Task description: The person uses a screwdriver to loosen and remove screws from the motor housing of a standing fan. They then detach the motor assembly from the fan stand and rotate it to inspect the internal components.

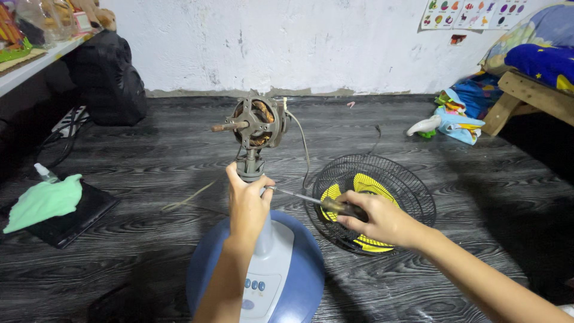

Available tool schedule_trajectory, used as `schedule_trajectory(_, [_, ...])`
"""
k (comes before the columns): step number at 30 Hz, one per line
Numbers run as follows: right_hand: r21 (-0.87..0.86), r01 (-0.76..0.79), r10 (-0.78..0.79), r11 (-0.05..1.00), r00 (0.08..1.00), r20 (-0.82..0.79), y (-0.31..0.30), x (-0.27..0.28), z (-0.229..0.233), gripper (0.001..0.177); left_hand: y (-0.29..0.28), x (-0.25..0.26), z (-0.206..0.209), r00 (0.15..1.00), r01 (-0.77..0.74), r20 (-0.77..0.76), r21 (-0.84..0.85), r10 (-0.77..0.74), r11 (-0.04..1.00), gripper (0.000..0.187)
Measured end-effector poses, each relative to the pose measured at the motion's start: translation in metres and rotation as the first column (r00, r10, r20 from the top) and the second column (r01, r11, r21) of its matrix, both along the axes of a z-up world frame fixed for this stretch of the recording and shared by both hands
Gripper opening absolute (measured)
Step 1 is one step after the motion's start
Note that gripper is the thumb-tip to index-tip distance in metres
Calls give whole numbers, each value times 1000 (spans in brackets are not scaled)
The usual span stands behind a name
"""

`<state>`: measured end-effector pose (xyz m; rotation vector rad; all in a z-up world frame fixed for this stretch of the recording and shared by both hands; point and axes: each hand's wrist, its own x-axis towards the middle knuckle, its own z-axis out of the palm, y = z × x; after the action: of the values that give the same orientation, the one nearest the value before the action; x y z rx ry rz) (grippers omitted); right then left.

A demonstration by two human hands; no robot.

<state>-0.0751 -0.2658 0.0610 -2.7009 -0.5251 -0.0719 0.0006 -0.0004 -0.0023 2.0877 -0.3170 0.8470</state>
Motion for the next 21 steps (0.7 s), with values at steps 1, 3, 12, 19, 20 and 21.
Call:
schedule_trajectory(1, [-20,-21,23,1000,996,81,1,-1,0,38,1,1,0,999,30,32,-21,-30,999,16])
schedule_trajectory(3, [-66,-56,70,996,969,237,2,-4,2,37,2,1,0,997,49,61,-33,-47,998,15])
schedule_trajectory(12, [-119,45,-12,992,964,267,6,-12,11,38,-2,11,7,995,55,82,-65,-49,996,17])
schedule_trajectory(19, [-166,82,-45,983,975,217,1,-7,25,39,-2,11,3,989,129,96,-133,-116,983,15])
schedule_trajectory(20, [-149,82,-52,985,979,196,1,-6,24,39,-1,10,3,988,129,104,-134,-115,983,15])
schedule_trajectory(21, [-132,83,-59,988,983,175,0,-6,22,39,-1,9,4,991,118,84,-136,-108,984,15])
